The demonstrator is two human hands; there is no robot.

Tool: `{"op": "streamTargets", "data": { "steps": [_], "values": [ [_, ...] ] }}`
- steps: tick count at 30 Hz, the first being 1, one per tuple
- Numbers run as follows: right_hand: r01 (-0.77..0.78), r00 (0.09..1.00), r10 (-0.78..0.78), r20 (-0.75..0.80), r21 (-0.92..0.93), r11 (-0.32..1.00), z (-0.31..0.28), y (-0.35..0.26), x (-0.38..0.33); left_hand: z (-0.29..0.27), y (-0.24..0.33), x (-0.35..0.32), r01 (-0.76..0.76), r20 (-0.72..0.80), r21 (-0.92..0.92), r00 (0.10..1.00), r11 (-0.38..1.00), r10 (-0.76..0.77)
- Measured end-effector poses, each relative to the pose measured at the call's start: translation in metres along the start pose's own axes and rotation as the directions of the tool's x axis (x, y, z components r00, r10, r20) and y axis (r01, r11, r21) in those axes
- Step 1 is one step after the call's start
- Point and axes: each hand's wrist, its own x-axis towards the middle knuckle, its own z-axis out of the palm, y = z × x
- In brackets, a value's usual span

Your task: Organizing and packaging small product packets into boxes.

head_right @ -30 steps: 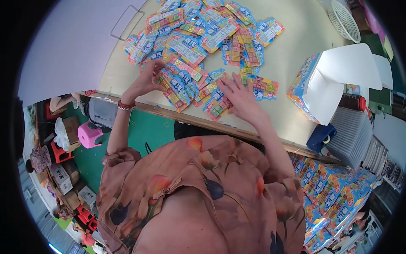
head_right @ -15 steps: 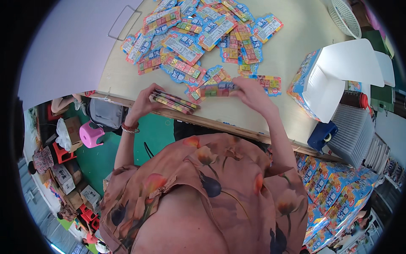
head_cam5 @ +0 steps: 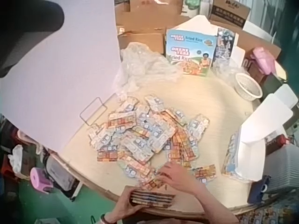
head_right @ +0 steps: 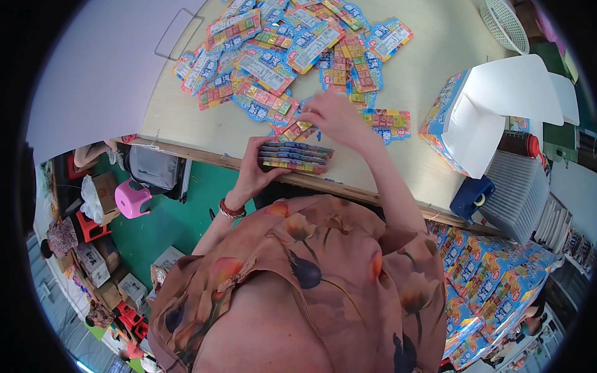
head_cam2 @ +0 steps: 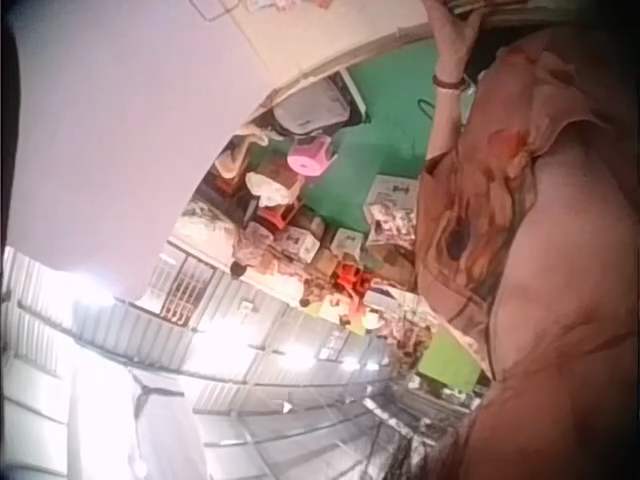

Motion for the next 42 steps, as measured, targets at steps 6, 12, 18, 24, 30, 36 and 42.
{"op": "streamTargets", "data": {
  "steps": [6,12,18,24,30,36,42],
  "values": [
    [0.050,0.998,-0.058,-0.006,-0.418,0.907,-0.020,0.010,0.025,0.003,0.010,0.002,0.120,0.038,0.016,0.992,0.993,-0.120],
    [-0.013,0.995,-0.016,-0.102,-0.282,0.959,-0.005,0.009,-0.020,0.006,0.015,0.003,-0.063,-0.065,0.203,0.995,0.977,0.078],
    [-0.030,0.991,0.084,-0.101,0.445,0.895,0.015,-0.015,-0.055,0.002,0.001,0.002,-0.074,0.097,-0.096,0.992,0.993,0.083],
    [-0.127,0.942,0.176,-0.285,0.181,0.975,0.000,-0.017,0.002,-0.008,0.009,0.006,-0.061,0.071,-0.029,0.995,0.998,0.063],
    [-0.243,0.865,0.022,-0.501,-0.382,0.891,0.033,-0.022,0.061,-0.048,0.005,0.006,0.126,-0.019,-0.068,0.992,0.990,-0.128],
    [-0.203,0.930,0.218,-0.296,0.082,0.976,0.006,0.004,0.049,-0.060,0.003,0.007,0.173,-0.043,-0.091,0.983,0.981,-0.177],
    [-0.112,0.955,0.108,-0.275,0.000,0.994,-0.073,-0.008,0.010,-0.048,0.004,0.014,-0.007,0.045,-0.020,0.999,1.000,0.008]
  ]
}}
